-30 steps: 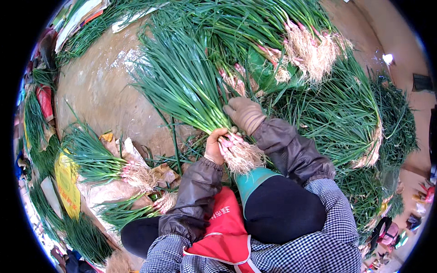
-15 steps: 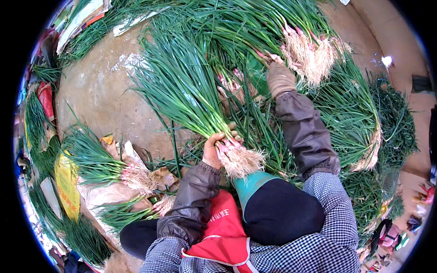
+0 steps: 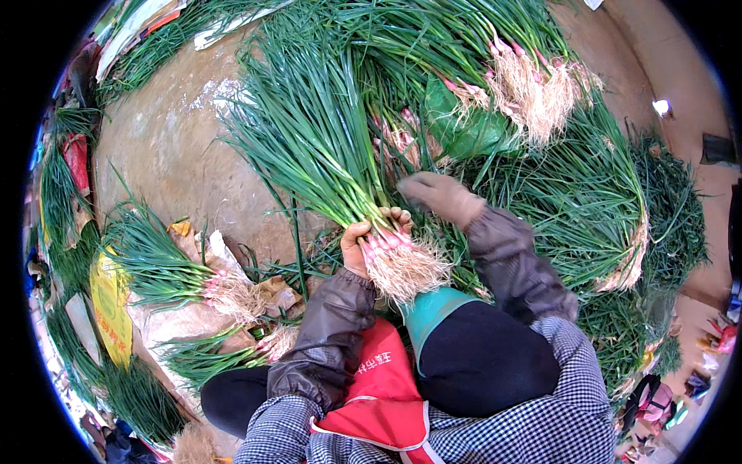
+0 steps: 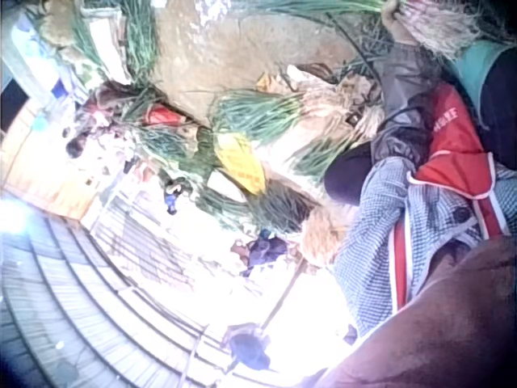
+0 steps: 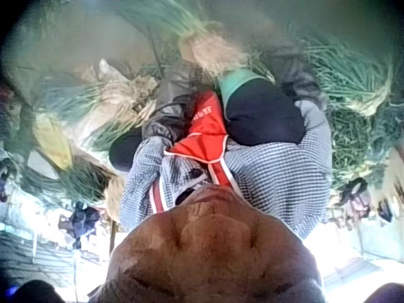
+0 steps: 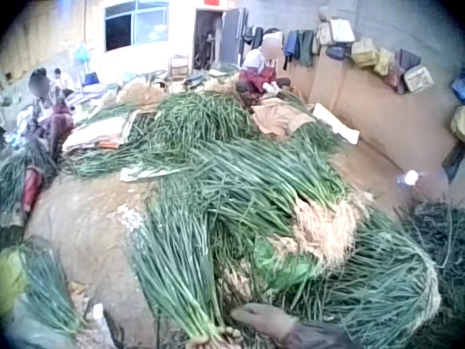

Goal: The person is sorting and bundling green onions by hand, removing damaged leaves and grouping them into bunches on the floor.

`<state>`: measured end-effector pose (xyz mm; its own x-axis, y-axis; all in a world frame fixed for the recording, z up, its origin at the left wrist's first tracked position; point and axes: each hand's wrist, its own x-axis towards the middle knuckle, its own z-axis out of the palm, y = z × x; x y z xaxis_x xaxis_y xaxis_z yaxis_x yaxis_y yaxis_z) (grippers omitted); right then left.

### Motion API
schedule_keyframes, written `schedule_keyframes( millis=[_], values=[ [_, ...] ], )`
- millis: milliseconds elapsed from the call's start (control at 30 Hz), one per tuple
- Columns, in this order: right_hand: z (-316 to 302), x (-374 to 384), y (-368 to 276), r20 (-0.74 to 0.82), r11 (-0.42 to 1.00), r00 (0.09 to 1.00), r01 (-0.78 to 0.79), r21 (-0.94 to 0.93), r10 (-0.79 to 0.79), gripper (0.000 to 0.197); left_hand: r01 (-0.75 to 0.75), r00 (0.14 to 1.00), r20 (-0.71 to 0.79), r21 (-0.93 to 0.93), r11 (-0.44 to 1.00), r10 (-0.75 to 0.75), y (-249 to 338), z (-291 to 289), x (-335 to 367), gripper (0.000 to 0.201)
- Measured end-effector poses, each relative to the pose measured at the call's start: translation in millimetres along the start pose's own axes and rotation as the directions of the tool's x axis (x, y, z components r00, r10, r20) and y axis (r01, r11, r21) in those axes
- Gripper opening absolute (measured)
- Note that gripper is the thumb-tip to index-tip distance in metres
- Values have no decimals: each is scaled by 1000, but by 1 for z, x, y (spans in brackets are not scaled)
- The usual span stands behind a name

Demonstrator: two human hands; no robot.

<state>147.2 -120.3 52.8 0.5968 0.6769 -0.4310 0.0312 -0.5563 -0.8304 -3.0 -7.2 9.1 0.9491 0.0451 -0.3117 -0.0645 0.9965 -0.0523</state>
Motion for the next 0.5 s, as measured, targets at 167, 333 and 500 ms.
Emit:
schedule_keyframes(
  millis=[167,333,500],
  values=[
    [54,32,21,-131,994,987,100,49,-93,30,-11,1000,8,-60,998,12,-2,5,-2,42],
    [15,23,50,-161,613,900,-397,-683,404,33,-8,1000,4,-49,999,9,-12,12,5,41],
    [-34,32,-9,-104,652,994,-91,-753,19,36,57,998,11,-21,998,-56,0,3,0,59]
  ],
)
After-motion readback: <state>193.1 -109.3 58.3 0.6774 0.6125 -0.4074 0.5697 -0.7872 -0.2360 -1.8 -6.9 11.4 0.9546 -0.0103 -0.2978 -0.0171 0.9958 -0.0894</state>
